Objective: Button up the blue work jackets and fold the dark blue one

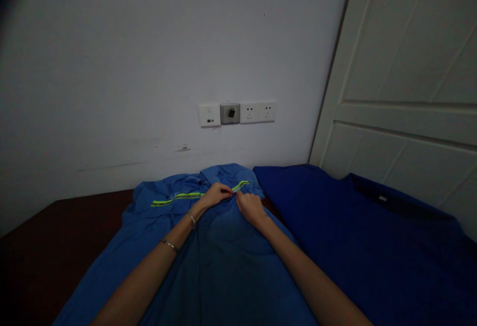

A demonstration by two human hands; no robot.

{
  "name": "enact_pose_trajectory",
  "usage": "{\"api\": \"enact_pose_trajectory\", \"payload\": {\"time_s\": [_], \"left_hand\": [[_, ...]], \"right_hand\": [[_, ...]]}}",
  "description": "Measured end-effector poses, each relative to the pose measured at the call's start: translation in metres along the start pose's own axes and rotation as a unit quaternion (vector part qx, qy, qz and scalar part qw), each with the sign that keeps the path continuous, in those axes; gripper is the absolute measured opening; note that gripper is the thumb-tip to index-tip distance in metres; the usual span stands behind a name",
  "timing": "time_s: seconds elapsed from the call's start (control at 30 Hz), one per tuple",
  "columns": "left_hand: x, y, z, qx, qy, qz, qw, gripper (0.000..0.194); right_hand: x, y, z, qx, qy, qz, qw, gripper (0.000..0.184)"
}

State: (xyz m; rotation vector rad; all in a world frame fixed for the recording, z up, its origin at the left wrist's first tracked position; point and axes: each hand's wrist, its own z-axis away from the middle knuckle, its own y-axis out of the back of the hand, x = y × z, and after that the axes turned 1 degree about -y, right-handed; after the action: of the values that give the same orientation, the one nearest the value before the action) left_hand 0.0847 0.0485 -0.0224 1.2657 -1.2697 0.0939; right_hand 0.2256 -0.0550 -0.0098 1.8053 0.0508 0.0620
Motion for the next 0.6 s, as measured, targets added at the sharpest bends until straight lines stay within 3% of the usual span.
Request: {"api": "enact_pose_trajectory", "payload": {"time_s": [0.6], "left_hand": [[0.006,0.0028,-0.0005,-0.015,-0.042,-0.011,0.999,0.02]], "right_hand": [[0.0028,-0.0047,0.0009,0.023,0.0,-0.018,1.0,0.038]]}}
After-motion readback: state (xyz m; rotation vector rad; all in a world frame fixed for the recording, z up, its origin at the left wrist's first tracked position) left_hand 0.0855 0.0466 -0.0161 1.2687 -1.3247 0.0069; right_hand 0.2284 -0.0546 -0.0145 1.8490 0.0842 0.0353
